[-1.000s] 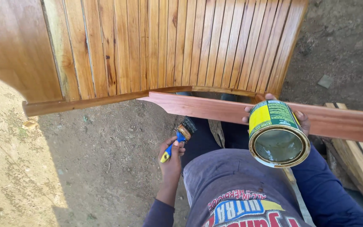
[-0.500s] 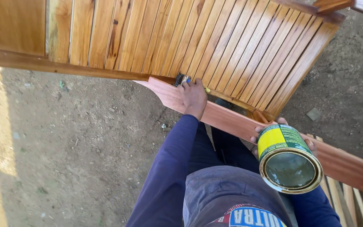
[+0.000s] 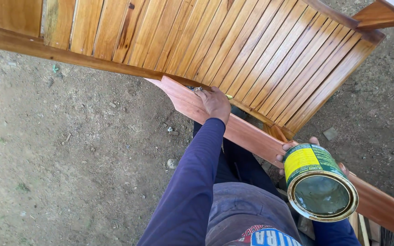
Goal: Painting a wooden chair with a brush and varnish.
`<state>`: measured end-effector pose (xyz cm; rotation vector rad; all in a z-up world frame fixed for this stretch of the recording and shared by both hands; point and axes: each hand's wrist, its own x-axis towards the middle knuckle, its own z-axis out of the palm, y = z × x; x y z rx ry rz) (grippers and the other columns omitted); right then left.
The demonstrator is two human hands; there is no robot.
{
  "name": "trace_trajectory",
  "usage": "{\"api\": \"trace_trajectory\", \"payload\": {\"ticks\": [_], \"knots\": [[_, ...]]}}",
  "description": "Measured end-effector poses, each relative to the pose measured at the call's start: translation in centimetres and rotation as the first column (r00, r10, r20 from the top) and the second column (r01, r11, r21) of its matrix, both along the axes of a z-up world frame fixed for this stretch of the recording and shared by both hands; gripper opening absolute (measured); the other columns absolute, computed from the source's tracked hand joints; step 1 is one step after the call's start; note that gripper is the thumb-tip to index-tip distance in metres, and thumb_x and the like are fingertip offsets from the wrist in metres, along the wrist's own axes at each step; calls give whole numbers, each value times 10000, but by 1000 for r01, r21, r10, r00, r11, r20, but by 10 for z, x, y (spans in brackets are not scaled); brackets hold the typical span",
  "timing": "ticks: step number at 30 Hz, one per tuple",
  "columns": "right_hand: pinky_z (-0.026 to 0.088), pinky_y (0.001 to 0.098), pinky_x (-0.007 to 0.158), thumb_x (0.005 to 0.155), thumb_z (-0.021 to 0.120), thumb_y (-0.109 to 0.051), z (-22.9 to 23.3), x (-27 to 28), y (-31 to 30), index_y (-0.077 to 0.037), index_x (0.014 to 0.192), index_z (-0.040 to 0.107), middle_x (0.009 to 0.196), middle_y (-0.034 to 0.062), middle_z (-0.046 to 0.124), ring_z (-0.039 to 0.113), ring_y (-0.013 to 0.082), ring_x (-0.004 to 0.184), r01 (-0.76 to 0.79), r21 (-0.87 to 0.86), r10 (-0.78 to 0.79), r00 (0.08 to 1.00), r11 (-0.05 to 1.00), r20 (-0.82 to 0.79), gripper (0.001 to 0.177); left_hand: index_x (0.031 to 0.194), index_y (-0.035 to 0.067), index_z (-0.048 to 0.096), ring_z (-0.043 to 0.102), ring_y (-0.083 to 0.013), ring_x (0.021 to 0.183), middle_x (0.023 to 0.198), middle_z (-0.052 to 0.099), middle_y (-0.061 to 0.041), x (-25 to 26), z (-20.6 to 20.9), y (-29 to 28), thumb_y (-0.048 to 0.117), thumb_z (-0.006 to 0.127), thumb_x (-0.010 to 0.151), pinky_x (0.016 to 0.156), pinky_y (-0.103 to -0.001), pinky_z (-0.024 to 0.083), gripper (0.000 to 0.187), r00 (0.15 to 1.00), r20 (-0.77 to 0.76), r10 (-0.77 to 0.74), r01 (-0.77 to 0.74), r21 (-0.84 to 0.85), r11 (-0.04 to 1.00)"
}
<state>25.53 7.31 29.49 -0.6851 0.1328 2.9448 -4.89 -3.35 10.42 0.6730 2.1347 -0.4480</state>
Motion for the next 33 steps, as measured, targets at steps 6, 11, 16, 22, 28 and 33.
{"api": "trace_trajectory", "payload": {"ticks": [6, 11, 16, 22, 28, 33], "knots": [[414, 790, 1112, 774, 903, -436, -10, 11, -6, -319, 1539, 573, 1585, 296, 356, 306, 610, 1477, 35, -22, -35, 999, 999, 17, 842, 1344, -99, 480, 492, -475, 1317, 1267, 646, -315, 9, -5, 7, 233, 507, 980, 1130, -638, 98, 493, 996, -20, -86, 86, -12, 996], [407, 796, 1111, 768, 909, -436, -6, 0, -3, -318, 1545, 565, 1570, 305, 367, 308, 606, 1465, 41, -30, -41, 999, 999, 12, 858, 1343, -92, 471, 504, -425, 1309, 1279, 645, -287, 11, -15, 11, 208, 508, 965, 1154, -632, 79, 484, 997, -11, -77, 77, -2, 997], [392, 789, 1105, 726, 937, -400, 3, -10, 3, -336, 1512, 558, 1553, 289, 375, 302, 591, 1449, 8, -36, -6, 998, 999, 55, 876, 1356, -78, 480, 505, -393, 1330, 1282, 668, -258, 28, -56, 7, 219, 485, 999, 1159, -628, 95, 465, 983, 136, 121, -129, 52, 990], [387, 781, 1122, 708, 949, -385, -1, -12, 6, -349, 1511, 558, 1564, 265, 374, 299, 572, 1465, -21, -41, 23, 999, 999, 35, 894, 1388, -71, 469, 454, -444, 1404, 1249, 702, -241, 15, -3, 20, 206, 490, 1009, 1174, -617, 90, 470, 977, 204, -64, 72, -35, 997], [382, 774, 1138, 690, 961, -370, 0, -15, 9, -362, 1510, 559, 1576, 241, 373, 296, 553, 1482, -59, -38, 60, 998, 998, 18, 913, 1342, -66, 489, 517, -405, 1329, 1308, 659, -270, 12, -26, 9, 215, 490, 1001, 1171, -610, 106, 441, 995, 103, -10, 7, 21, 1000], [379, 768, 1151, 677, 969, -359, 0, -16, 13, -371, 1509, 559, 1584, 223, 372, 294, 539, 1495, -91, -34, 91, 996, 995, 2, 928, 1316, -13, 501, 501, -387, 1352, 1288, 668, -239, 26, -33, 9, 170, 461, 996, 1173, -605, 105, 371, 974, 225, 41, -73, 137, 988]]}}
